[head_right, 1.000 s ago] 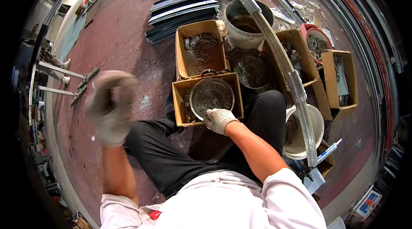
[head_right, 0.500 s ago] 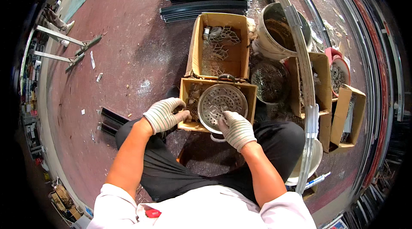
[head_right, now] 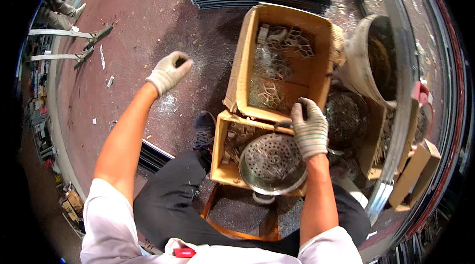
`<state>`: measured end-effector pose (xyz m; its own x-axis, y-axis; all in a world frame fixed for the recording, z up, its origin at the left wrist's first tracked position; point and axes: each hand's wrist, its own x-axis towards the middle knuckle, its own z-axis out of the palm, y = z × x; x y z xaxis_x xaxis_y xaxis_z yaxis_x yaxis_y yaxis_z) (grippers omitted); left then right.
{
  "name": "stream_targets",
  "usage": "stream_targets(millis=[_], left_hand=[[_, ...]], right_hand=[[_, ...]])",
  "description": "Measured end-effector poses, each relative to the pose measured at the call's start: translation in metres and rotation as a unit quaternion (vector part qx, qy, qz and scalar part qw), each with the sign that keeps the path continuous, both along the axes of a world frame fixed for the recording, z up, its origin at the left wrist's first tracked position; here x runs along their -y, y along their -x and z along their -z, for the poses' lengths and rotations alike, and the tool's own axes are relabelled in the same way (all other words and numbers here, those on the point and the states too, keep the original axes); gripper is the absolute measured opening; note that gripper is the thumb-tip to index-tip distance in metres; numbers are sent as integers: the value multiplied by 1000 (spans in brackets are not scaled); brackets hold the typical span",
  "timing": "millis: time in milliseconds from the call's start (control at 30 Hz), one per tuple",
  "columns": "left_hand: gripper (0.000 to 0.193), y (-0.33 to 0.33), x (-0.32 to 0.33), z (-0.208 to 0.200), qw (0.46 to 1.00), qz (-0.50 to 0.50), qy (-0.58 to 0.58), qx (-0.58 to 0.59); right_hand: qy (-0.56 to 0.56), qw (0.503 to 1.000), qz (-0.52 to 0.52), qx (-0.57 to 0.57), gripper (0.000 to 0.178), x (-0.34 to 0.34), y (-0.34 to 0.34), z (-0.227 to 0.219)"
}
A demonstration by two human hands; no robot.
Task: The person sits on the floor and assembles metal frame components by inserting small metal brackets into slots on the frame. The person repeatedly picks up brackets from a container and fits them into the frame, then places the assembled frame on the floor.
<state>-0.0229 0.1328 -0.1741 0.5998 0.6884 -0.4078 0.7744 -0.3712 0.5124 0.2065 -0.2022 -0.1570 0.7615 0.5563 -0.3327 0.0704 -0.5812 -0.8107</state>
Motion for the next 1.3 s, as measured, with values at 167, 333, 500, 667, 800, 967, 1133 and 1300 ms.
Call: stream_targets(millis=[167,333,500,667,800,967,1133,1300], left_hand=[[59,-32,-94,100,992,-102,-73,9],[65,-84,-155,130,964,-123,-232,49],[71,-134,-226,129,947,-63,-305,78],[79,-180,-284,134,949,0,-311,49],[81,-222,-300,147,971,39,-231,43],[83,-250,-306,160,981,87,-171,-14],[85,-271,-314,160,980,127,-70,-137],[95,-279,-310,152,771,-345,477,243]], right_hand=[[-63,993,-98,-10,25,-83,-10,20],[-71,969,-156,-180,29,-182,-7,42],[-100,952,-87,-277,47,-288,-11,87],[-119,938,32,-323,76,-383,-17,121],[-72,917,184,-347,85,-427,-39,166],[-124,828,328,-438,98,-457,-40,197],[-149,784,334,-502,110,-476,-43,210],[-206,767,337,-506,97,-477,-45,213]])
